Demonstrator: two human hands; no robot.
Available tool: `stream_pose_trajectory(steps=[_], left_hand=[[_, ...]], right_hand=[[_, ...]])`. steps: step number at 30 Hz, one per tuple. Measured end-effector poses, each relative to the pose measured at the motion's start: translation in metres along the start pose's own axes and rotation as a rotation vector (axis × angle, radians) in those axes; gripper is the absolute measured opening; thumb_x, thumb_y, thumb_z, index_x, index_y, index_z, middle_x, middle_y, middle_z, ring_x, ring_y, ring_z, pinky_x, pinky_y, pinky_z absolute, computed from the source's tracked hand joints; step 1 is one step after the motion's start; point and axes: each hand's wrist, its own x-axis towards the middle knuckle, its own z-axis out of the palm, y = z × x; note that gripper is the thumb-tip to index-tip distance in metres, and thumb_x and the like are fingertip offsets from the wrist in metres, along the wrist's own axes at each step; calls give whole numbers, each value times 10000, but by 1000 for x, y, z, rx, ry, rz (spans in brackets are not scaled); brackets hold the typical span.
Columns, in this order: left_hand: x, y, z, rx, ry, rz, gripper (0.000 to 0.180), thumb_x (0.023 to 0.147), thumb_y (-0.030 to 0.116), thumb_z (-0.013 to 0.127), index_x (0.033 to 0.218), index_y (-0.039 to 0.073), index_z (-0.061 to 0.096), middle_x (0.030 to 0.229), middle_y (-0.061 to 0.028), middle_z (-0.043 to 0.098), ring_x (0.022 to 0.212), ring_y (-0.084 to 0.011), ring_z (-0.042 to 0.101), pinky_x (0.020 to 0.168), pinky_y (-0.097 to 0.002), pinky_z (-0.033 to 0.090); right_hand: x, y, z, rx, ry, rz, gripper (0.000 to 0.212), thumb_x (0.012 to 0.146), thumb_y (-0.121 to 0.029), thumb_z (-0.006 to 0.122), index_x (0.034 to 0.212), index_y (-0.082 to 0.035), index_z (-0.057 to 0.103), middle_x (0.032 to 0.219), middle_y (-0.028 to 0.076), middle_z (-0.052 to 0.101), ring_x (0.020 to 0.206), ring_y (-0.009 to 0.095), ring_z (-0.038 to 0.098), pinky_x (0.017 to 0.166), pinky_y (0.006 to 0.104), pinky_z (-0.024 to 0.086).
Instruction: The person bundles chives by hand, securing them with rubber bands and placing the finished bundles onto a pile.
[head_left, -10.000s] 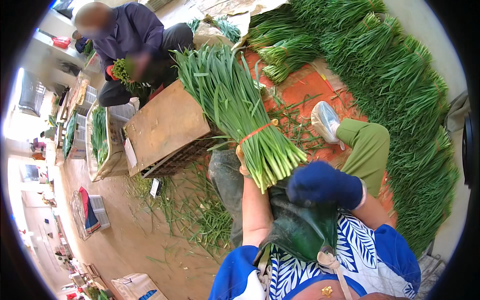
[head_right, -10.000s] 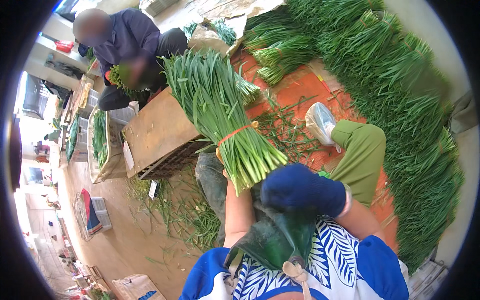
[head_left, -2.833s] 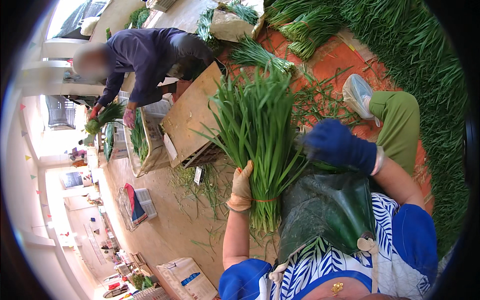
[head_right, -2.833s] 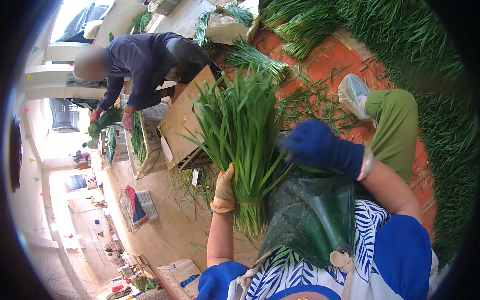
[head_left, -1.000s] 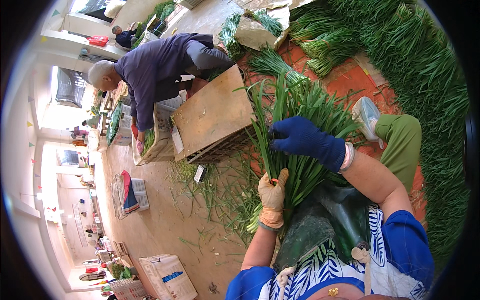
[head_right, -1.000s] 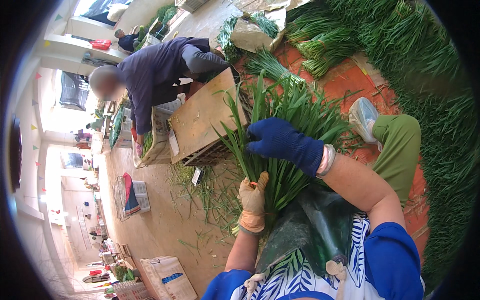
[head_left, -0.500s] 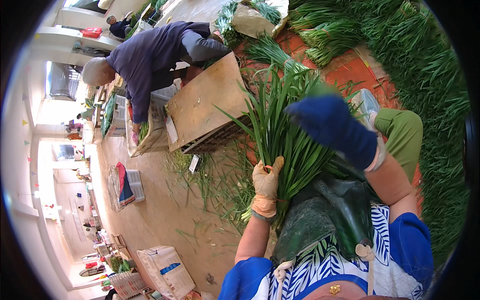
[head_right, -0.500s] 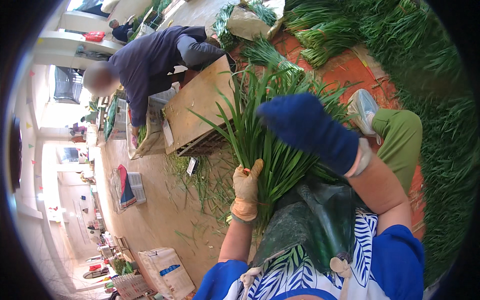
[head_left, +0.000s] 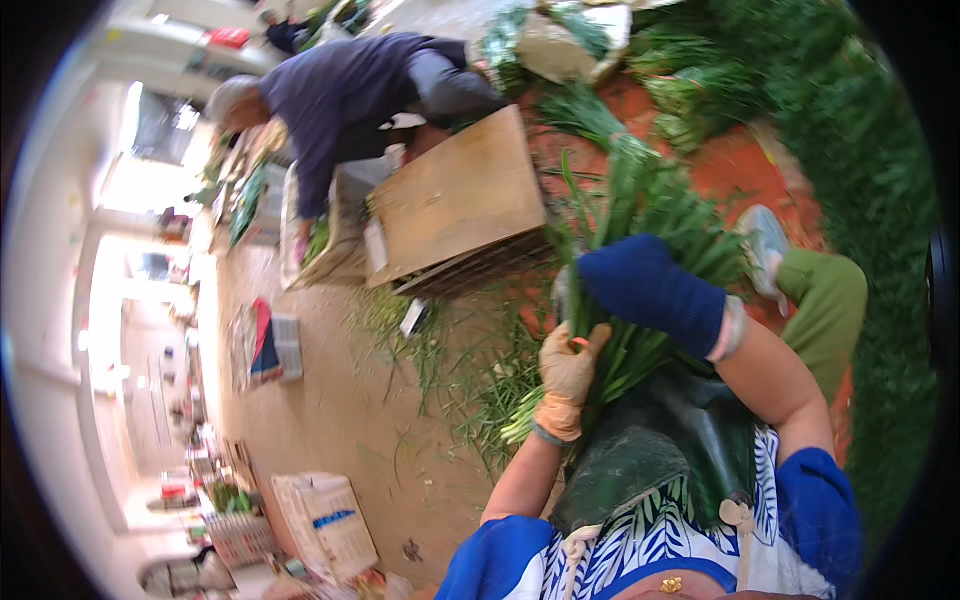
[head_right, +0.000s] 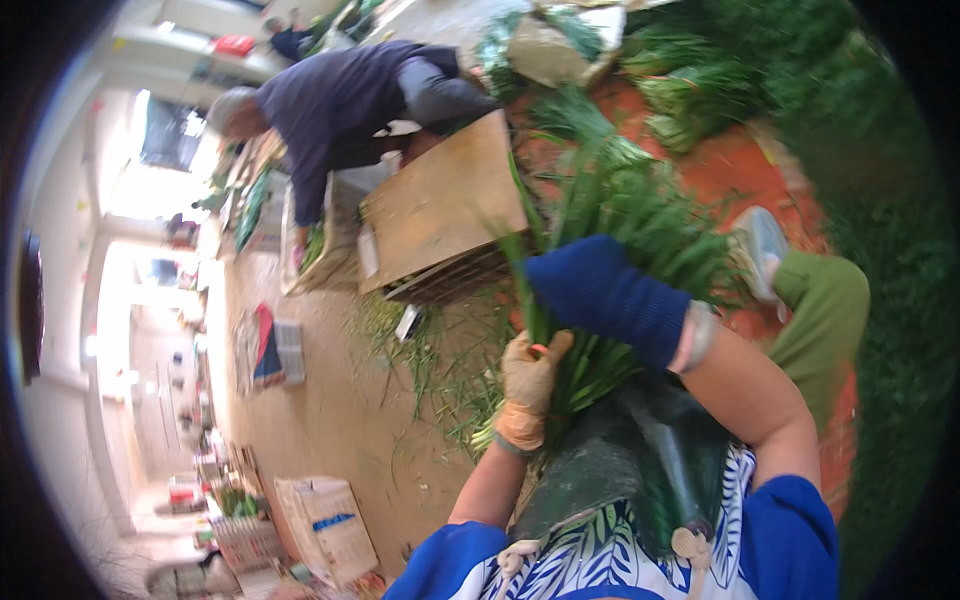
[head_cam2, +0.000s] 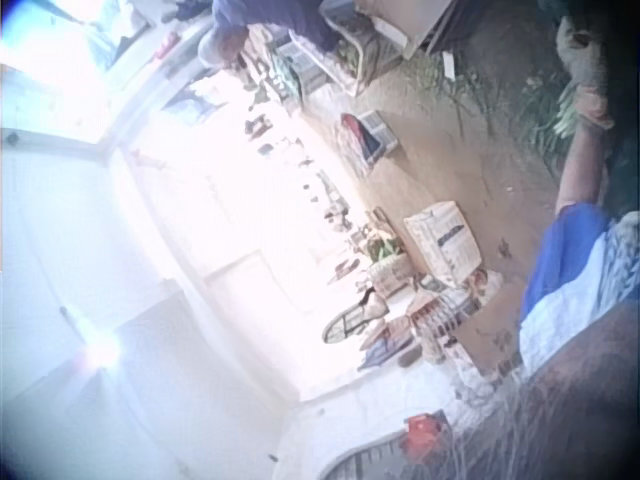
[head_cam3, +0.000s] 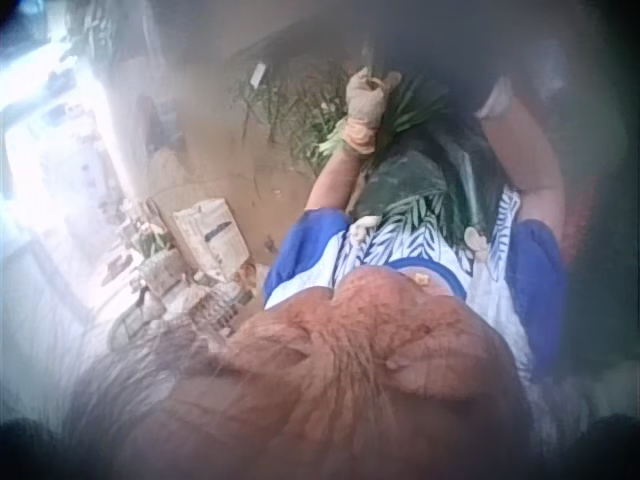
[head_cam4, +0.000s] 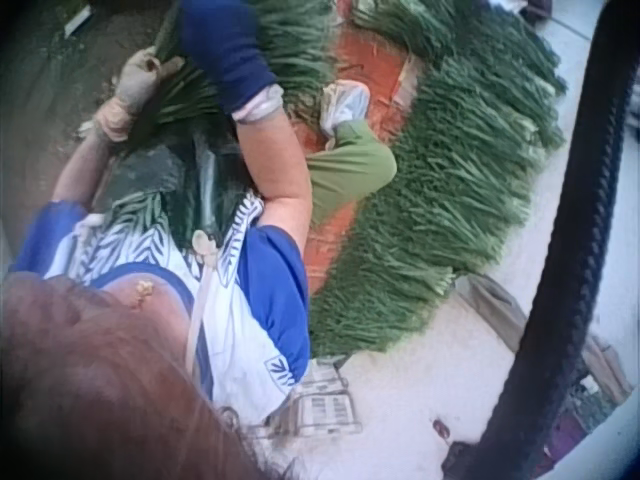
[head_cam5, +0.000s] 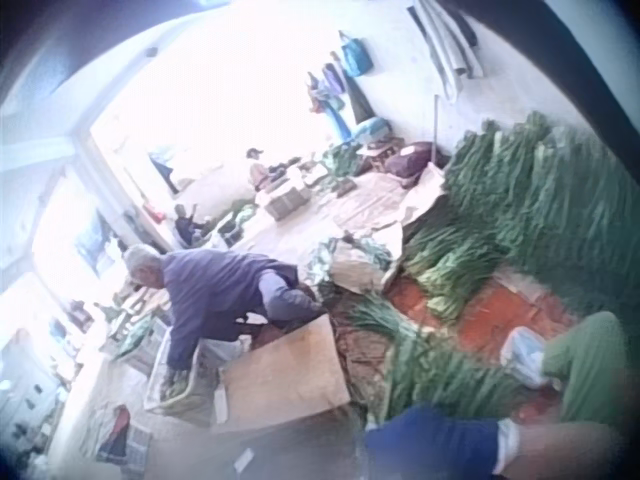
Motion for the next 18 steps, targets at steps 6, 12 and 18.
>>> stream_pose_trajectory(steps=[6,12,18], left_hand=[[14,-6,-16,56,-1,75,412,819,199,749,1171,21,629,1027,-49,685,927,-110,596,843,-267,466],[-24,15,-53,537,-123,144,1393,558,297,927,1493,2,-62,1379,-246,412,1287,-286,406,1084,-354,317],[-38,19,-74,601,-247,284,1532,391,377,949,1482,-30,-46,1322,-306,456,1229,-437,457,1020,-415,389]], right_hand=[[-27,73,-44,923,465,456,157,929,-80,552,1065,-55,626,882,11,646,730,134,608,663,292,500],[-155,165,-52,563,691,563,433,941,-122,558,1361,-73,464,1302,100,520,1056,165,561,903,280,448],[-255,182,-38,665,697,1071,452,929,-201,604,1348,-89,474,1182,63,577,828,93,555,694,245,475]])
